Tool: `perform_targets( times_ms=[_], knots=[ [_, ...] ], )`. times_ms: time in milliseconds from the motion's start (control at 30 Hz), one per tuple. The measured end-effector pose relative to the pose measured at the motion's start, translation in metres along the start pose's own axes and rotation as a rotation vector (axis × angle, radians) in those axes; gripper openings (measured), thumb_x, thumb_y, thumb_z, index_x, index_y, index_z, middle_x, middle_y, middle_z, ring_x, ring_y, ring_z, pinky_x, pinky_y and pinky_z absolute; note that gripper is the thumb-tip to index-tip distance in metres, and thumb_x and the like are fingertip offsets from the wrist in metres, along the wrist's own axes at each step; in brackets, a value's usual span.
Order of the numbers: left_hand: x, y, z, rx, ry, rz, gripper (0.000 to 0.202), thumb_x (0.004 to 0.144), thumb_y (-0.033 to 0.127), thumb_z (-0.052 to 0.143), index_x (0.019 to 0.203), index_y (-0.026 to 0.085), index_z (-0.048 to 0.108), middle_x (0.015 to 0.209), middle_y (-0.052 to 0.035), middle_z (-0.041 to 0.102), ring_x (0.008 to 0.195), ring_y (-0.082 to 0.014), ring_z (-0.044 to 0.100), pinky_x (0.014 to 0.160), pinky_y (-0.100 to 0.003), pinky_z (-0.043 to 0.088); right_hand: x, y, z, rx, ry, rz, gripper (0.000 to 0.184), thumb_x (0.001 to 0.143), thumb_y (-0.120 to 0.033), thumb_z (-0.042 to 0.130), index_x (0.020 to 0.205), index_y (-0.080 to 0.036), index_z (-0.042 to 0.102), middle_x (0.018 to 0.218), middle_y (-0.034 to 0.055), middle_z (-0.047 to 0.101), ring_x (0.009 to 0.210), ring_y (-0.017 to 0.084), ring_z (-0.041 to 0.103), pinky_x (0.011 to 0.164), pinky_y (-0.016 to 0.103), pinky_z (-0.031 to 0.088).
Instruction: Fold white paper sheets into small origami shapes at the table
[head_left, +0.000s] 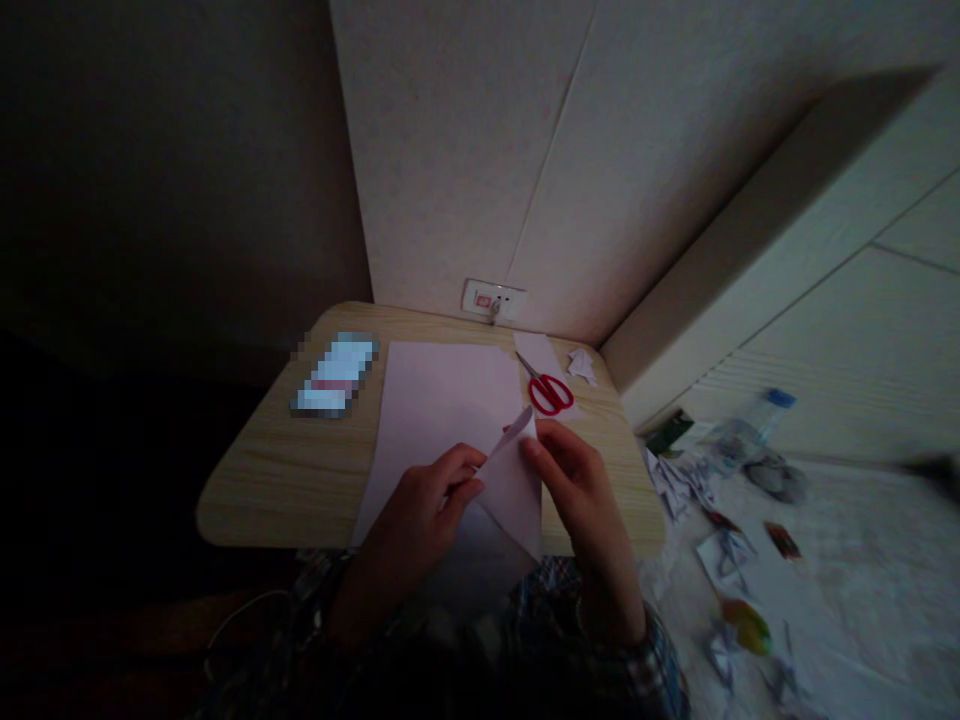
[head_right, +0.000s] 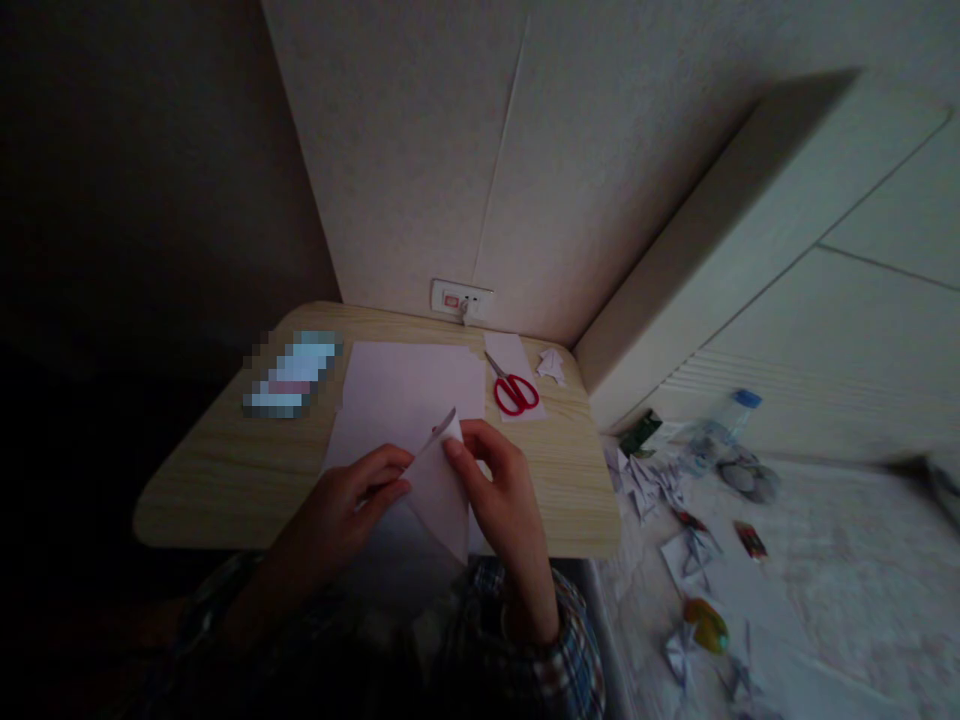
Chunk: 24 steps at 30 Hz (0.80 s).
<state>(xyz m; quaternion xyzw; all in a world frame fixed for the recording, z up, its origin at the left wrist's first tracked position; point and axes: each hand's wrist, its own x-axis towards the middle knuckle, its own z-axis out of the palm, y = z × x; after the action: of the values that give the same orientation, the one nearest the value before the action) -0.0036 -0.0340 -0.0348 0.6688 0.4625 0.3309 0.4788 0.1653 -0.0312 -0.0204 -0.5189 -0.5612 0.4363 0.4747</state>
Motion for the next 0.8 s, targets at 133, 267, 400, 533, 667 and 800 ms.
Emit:
perform_targets(
  times_ms=[133, 267, 400, 533, 667, 800],
  knots=[
    [-0.001, 0.0017, -0.0011, 0.021, -0.045, 0.011, 0.011, 0.086, 0.02, 0.045, 0.089, 0.021, 0.055, 0.078, 0.0003, 0.069, 0.074, -0.0164, 0.066, 0.067, -0.023, 0.044, 0.0031, -0.0017, -0.0004, 0.085, -0.064, 0.076, 0.022, 0.078, -0.041, 0.062, 0.084, -0.022, 0.069, 0.079, 0.0021, 0.069, 0.075, 0.019, 0.061, 0.065, 0.027, 0.045],
    [-0.001, 0.0026, -0.0018, 0.056, -0.07, 0.014, 0.015, 0.086, 0.02, 0.043, 0.094, 0.02, 0.056, 0.076, -0.0006, 0.068, 0.075, -0.018, 0.066, 0.068, -0.024, 0.045, 0.0051, -0.0015, 0.0003, 0.155, -0.002, 0.132, 0.02, 0.071, -0.04, 0.069, 0.072, -0.021, 0.066, 0.068, -0.0001, 0.065, 0.065, 0.017, 0.057, 0.057, 0.026, 0.042],
    [-0.0006, 0.0037, -0.0022, 0.083, -0.073, 0.015, 0.018, 0.087, 0.022, 0.044, 0.098, 0.019, 0.057, 0.081, -0.0029, 0.069, 0.08, -0.0192, 0.067, 0.072, -0.026, 0.046, 0.0058, -0.0005, 0.0, 0.145, 0.057, 0.121, 0.018, 0.068, -0.035, 0.072, 0.065, -0.021, 0.06, 0.06, -0.0033, 0.056, 0.057, 0.012, 0.048, 0.052, 0.023, 0.036],
    [0.0001, 0.0046, -0.0018, 0.076, -0.075, 0.007, 0.019, 0.086, 0.021, 0.045, 0.1, 0.019, 0.057, 0.083, -0.0033, 0.071, 0.082, -0.0188, 0.068, 0.074, -0.025, 0.047, 0.0066, -0.0004, 0.0003, 0.133, 0.093, 0.102, 0.026, 0.066, -0.03, 0.073, 0.057, -0.02, 0.052, 0.056, -0.0047, 0.048, 0.054, 0.01, 0.042, 0.05, 0.022, 0.032],
    [0.001, 0.0047, -0.0004, 0.032, -0.037, 0.024, 0.015, 0.086, 0.024, 0.048, 0.095, 0.019, 0.058, 0.085, -0.0029, 0.072, 0.081, -0.0178, 0.068, 0.073, -0.024, 0.048, 0.0067, 0.0012, 0.0019, 0.102, 0.136, 0.094, 0.029, 0.067, -0.033, 0.072, 0.056, -0.02, 0.048, 0.056, -0.0047, 0.045, 0.054, 0.01, 0.04, 0.048, 0.022, 0.03],
    [0.0033, 0.0044, -0.0003, 0.007, 0.001, 0.014, 0.017, 0.086, 0.03, 0.048, 0.079, 0.019, 0.06, 0.074, -0.0003, 0.07, 0.071, -0.0159, 0.066, 0.063, -0.021, 0.046, 0.0059, 0.004, 0.0045, 0.082, 0.167, 0.079, 0.029, 0.069, -0.035, 0.071, 0.058, -0.02, 0.048, 0.058, -0.004, 0.046, 0.055, 0.01, 0.041, 0.049, 0.022, 0.031]
  ],
)
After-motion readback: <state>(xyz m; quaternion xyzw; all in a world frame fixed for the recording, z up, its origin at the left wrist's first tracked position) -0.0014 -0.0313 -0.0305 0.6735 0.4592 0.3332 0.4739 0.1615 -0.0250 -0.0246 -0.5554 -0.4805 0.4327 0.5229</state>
